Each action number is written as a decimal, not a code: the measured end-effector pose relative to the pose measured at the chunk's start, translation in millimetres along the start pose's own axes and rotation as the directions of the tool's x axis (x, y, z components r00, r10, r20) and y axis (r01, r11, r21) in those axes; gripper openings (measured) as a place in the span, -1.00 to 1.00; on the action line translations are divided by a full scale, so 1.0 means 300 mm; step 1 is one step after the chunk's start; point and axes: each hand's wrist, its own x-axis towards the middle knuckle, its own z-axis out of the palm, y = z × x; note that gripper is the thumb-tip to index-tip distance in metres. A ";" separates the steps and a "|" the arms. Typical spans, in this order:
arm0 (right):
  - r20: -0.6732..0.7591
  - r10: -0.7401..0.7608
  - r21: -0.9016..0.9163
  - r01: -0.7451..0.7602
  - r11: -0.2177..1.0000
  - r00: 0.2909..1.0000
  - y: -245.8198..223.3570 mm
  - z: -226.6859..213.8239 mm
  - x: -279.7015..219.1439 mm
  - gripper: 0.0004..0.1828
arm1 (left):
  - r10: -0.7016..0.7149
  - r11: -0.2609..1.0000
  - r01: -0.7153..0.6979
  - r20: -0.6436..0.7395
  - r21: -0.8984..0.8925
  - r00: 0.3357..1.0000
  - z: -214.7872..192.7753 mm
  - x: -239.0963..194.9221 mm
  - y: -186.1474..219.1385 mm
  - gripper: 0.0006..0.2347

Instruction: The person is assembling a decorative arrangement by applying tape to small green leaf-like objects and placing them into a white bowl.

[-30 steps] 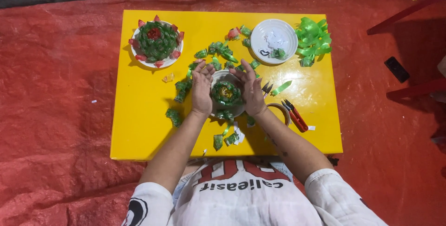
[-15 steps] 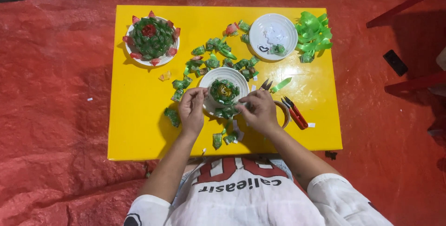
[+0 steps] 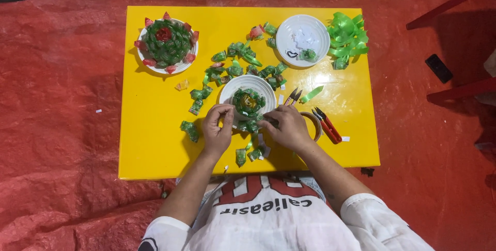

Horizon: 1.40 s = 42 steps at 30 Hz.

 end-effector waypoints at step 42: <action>0.043 0.225 0.893 -0.139 0.429 0.973 0.186 0.164 0.015 -0.92 | 0.393 0.641 -0.571 0.420 0.513 0.818 0.076 -0.089 -0.020 -0.78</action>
